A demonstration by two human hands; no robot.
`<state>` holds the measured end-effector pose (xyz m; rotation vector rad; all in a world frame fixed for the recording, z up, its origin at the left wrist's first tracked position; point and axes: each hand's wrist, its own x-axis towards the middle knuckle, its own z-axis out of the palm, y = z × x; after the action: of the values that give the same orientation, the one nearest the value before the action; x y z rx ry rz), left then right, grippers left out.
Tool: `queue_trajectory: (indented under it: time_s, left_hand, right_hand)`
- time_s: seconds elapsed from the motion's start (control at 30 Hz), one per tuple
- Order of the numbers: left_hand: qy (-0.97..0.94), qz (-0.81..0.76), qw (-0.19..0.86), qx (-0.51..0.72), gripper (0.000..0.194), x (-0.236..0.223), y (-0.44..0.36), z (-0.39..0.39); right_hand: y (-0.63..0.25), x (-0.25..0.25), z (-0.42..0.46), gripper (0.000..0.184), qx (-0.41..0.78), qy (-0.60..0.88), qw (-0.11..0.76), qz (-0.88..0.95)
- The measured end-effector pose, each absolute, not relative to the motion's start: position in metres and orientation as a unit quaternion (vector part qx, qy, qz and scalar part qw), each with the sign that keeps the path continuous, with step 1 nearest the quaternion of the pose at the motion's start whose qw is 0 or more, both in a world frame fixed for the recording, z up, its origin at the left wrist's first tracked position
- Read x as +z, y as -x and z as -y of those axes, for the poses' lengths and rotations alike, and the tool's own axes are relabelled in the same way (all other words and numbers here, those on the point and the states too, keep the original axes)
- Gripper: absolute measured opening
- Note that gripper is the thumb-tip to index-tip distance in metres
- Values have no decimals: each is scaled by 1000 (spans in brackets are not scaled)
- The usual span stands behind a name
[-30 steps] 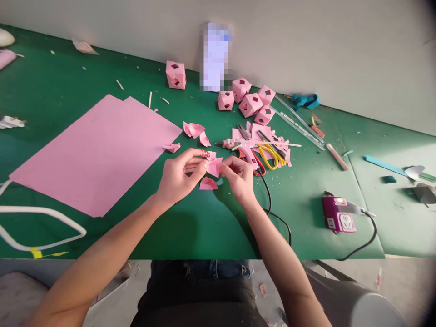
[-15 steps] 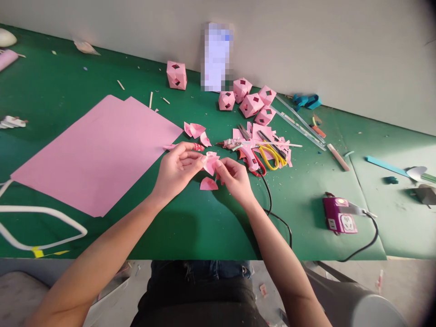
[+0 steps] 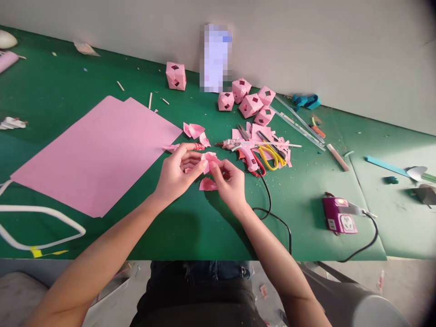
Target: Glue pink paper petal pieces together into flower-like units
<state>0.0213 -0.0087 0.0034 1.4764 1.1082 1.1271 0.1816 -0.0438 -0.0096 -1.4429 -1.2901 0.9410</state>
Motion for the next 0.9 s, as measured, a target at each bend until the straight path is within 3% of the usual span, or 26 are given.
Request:
queue_trajectory:
  time_s: [0.13,0.27,0.37,0.9]
  left_hand:
    - [-635,-491,381,459,25,-1,-19,5]
    - [-686,-493,308,438,20,-3,-19,6]
    - [-710,-483,303,413,20,-2,-20,7]
    - [-639,-500,384,441,36,-2,-20,6]
  right_hand:
    - [-181,-11,44,43,364,612,399,577]
    - [-184,-13,43,24,225,612,417,633]
    - [-187,-14,42,20,190,598,415,658]
    - [-186,-15,40,22,302,578,424,628]
